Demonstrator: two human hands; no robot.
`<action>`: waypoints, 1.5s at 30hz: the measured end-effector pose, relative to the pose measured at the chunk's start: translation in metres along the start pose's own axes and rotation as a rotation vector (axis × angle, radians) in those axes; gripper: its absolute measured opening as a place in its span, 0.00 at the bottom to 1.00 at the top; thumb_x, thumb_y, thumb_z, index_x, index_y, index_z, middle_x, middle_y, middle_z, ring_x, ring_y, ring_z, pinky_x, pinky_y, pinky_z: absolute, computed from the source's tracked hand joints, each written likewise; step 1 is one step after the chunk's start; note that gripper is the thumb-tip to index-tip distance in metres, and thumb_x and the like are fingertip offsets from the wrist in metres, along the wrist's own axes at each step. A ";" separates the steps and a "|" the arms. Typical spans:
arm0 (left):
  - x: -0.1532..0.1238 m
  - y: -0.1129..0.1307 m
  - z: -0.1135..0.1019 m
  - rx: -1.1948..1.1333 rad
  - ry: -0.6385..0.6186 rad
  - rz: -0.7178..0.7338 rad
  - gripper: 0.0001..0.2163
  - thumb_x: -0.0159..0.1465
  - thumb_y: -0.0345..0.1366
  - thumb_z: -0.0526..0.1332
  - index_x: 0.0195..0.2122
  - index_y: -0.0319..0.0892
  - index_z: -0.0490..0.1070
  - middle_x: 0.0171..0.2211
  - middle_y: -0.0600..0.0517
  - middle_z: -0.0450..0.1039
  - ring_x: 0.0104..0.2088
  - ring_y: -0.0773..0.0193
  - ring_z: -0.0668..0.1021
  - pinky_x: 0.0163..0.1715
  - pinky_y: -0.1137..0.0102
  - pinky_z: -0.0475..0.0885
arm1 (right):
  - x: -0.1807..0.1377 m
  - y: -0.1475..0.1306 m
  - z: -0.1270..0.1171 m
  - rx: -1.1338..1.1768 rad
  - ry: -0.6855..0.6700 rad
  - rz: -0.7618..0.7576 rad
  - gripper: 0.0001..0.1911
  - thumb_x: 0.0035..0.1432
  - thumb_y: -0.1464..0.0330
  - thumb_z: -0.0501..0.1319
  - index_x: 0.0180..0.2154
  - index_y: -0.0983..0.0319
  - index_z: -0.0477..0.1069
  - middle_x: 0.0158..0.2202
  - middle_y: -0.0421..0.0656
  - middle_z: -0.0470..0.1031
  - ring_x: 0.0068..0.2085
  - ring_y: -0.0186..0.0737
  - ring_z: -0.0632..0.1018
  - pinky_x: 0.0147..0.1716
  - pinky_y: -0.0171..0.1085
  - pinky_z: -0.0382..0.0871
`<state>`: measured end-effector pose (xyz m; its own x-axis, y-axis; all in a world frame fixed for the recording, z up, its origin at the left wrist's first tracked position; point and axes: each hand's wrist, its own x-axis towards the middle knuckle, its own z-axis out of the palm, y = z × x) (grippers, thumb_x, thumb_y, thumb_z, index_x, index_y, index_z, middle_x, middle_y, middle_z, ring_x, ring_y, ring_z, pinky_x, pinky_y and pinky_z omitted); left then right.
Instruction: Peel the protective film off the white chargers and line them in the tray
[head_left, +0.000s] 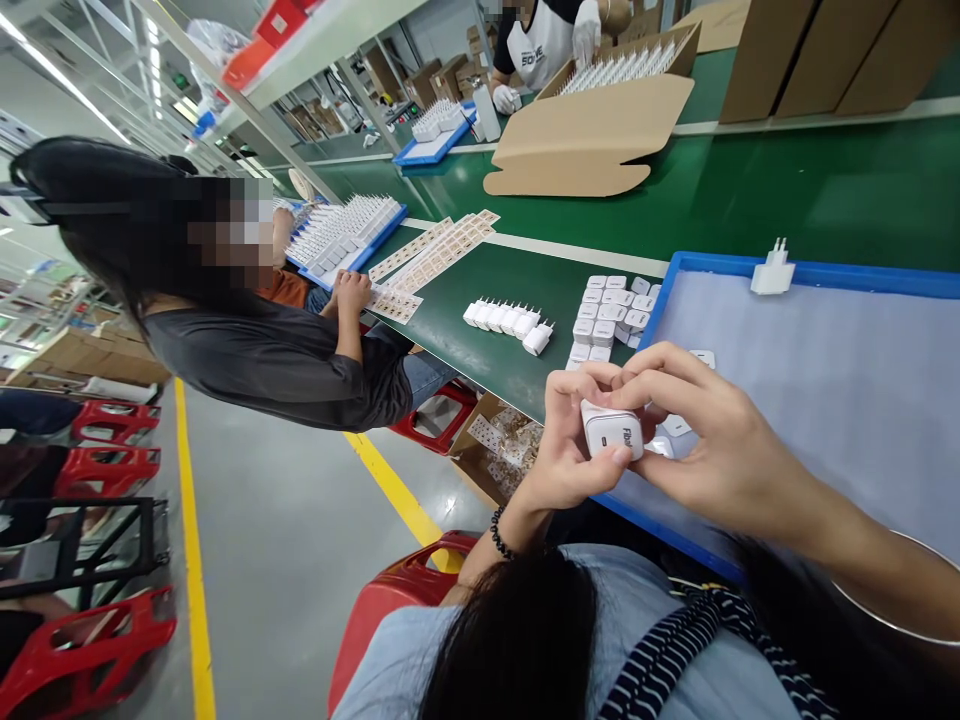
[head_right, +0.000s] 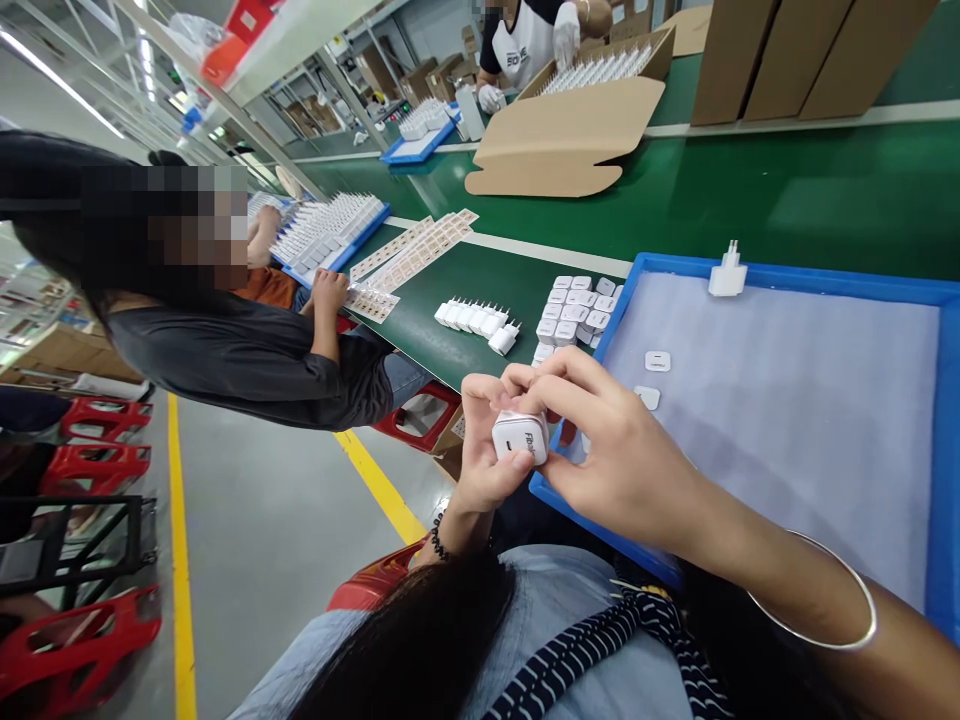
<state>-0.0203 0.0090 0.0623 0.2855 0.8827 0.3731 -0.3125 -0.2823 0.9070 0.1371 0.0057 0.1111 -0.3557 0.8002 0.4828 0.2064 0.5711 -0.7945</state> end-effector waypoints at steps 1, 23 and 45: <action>0.001 0.000 0.000 -0.012 -0.020 0.022 0.24 0.61 0.51 0.70 0.42 0.51 0.54 0.45 0.54 0.65 0.35 0.66 0.76 0.32 0.67 0.77 | 0.000 -0.001 -0.001 0.008 0.006 -0.007 0.14 0.54 0.82 0.62 0.38 0.58 0.72 0.41 0.43 0.71 0.36 0.38 0.76 0.29 0.36 0.76; 0.011 -0.004 0.030 -0.208 0.445 -0.035 0.17 0.56 0.46 0.69 0.31 0.44 0.61 0.33 0.55 0.62 0.31 0.66 0.68 0.33 0.68 0.69 | 0.001 0.009 0.014 -0.186 0.117 -0.081 0.12 0.55 0.80 0.59 0.35 0.57 0.66 0.33 0.41 0.68 0.33 0.40 0.74 0.31 0.39 0.71; 0.007 -0.009 0.029 -0.179 0.418 -0.037 0.13 0.61 0.42 0.66 0.34 0.45 0.61 0.38 0.55 0.61 0.30 0.69 0.66 0.34 0.70 0.69 | 0.002 0.012 0.017 -0.272 0.110 -0.075 0.10 0.55 0.79 0.59 0.34 0.57 0.64 0.30 0.40 0.68 0.31 0.40 0.73 0.29 0.38 0.65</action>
<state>0.0108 0.0070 0.0627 -0.0791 0.9773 0.1968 -0.4710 -0.2106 0.8566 0.1229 0.0116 0.0960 -0.2818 0.7604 0.5851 0.4254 0.6456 -0.6342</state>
